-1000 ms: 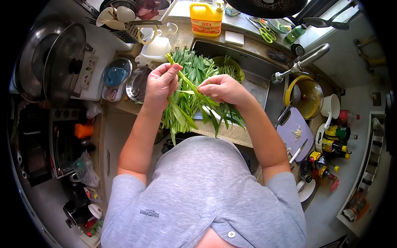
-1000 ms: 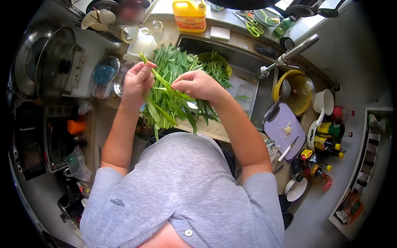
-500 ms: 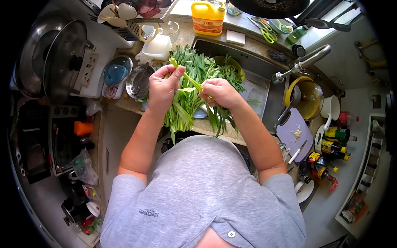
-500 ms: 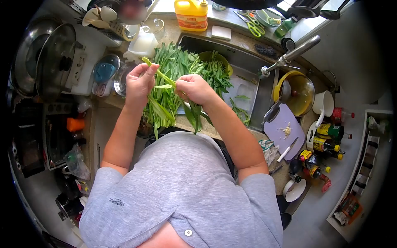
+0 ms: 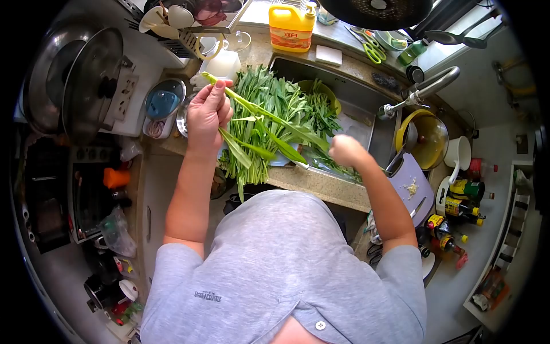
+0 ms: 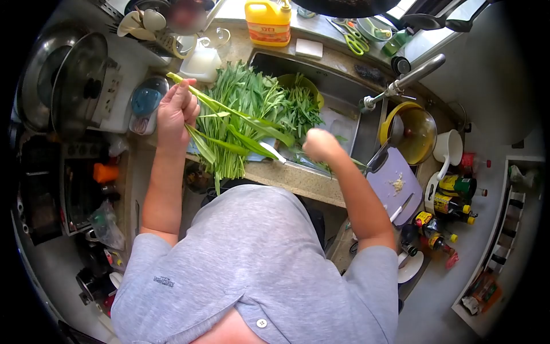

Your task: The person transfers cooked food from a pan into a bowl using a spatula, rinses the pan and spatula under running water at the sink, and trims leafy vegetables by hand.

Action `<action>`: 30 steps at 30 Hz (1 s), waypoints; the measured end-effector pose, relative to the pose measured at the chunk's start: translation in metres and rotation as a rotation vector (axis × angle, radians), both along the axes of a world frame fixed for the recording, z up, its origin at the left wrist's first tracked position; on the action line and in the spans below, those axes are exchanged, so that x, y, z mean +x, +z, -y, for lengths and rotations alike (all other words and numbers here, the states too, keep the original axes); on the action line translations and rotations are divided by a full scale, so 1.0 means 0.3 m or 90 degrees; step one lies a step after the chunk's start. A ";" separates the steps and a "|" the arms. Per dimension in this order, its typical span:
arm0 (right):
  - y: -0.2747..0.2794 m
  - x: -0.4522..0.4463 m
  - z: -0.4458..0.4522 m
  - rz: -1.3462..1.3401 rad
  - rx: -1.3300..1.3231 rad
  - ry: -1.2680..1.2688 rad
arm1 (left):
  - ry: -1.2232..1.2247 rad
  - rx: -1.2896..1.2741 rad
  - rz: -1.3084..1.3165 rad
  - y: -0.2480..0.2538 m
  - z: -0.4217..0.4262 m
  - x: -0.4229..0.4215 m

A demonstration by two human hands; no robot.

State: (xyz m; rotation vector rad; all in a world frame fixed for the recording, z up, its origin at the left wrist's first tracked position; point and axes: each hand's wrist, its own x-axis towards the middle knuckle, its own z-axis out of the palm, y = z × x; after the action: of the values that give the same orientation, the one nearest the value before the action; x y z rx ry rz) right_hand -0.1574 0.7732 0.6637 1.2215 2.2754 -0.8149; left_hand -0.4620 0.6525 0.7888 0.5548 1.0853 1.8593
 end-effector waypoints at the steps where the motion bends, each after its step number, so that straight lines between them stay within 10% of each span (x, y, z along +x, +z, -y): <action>1: 0.024 0.011 -0.032 -0.106 0.036 -0.100 | -0.027 -0.017 0.001 0.004 0.007 0.009; 5: 0.302 -0.095 0.000 -0.579 -0.352 -0.380 | -0.112 -0.088 -0.050 -0.013 0.003 0.073; 10: 0.372 -0.267 0.103 -0.667 -0.580 -0.290 | -0.148 -0.139 -0.044 -0.035 -0.023 0.156; 30: 0.257 -0.298 0.117 -0.706 -0.444 -0.530 | -0.226 -0.226 -0.154 -0.043 -0.047 0.098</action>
State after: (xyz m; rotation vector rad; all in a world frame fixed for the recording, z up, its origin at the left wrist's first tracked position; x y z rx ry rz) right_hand -0.2468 0.7380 0.7410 1.5106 1.6106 -2.8481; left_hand -0.4326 0.6664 0.7759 0.7214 1.3422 1.2806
